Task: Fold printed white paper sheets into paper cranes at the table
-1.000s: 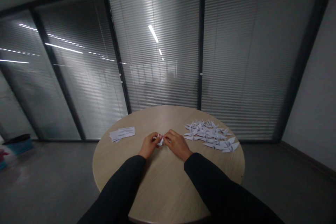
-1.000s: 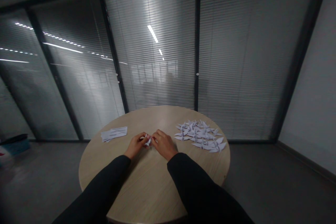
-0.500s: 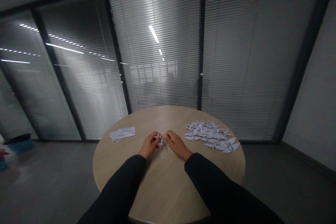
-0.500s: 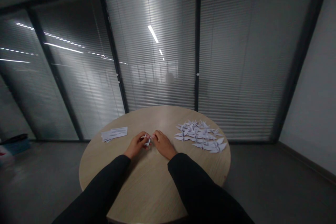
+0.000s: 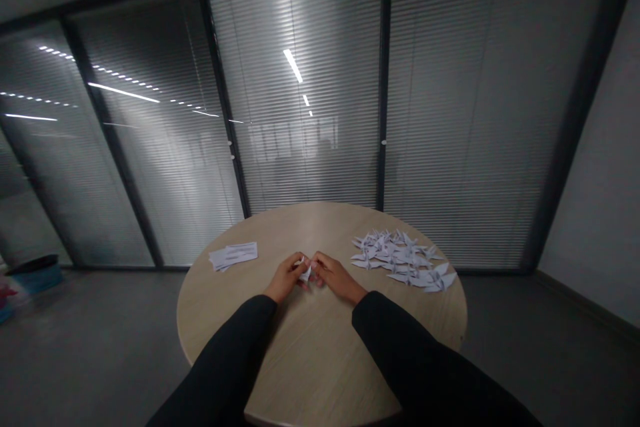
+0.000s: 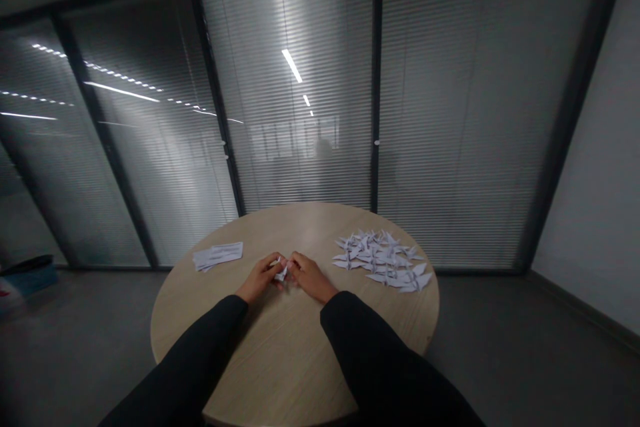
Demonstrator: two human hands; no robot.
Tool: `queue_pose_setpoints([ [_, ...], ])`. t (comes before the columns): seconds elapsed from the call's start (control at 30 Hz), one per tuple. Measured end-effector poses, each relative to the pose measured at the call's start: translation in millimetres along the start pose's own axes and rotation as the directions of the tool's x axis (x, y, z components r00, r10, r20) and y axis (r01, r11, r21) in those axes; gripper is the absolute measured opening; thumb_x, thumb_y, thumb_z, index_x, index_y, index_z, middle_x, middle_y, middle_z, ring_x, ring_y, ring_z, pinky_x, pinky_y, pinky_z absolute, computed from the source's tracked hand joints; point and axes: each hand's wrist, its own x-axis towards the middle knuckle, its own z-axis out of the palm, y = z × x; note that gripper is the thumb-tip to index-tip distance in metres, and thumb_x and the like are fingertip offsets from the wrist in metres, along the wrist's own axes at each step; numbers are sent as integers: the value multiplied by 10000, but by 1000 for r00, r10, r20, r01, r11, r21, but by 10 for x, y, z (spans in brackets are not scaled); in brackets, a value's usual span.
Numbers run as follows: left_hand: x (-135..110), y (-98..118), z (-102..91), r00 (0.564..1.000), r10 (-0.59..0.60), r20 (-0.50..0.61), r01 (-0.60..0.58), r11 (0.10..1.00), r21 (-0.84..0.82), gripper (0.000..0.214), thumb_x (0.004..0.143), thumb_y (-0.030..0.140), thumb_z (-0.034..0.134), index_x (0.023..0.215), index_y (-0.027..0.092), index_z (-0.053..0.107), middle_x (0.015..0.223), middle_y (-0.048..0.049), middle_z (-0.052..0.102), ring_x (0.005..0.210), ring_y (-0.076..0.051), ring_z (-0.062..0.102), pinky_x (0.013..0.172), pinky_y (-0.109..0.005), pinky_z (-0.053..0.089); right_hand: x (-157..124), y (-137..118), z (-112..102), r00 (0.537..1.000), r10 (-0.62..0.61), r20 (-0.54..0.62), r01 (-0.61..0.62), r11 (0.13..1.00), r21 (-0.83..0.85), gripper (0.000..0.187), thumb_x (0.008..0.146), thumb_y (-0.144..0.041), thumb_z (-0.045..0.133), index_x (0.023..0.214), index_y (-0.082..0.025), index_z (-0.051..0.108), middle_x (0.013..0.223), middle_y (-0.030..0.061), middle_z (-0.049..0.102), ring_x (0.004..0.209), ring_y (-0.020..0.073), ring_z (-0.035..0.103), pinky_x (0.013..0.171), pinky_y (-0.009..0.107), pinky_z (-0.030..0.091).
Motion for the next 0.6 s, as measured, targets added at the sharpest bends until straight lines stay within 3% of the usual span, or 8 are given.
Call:
queue_pose_setpoints([
  [0.2,-7,31,-3,1000,16,22,-15,999,-52,398,693,542,601,759,159,515,636,-5,562,598,-133,553,467,-222,478,8,-30,-20,999,-42,11,42,996,76,315,812,-492,480,725,-190,471,663,-6,576,585,116,535,569,241,436],
  [0.6,-22,57,7,1000,12,-2,-12,999,-39,397,710,540,587,767,151,538,672,-15,572,650,-147,569,466,-217,484,5,-85,-19,990,-130,-49,129,991,-23,225,851,-369,460,736,-179,493,697,-19,523,629,111,539,598,227,428],
])
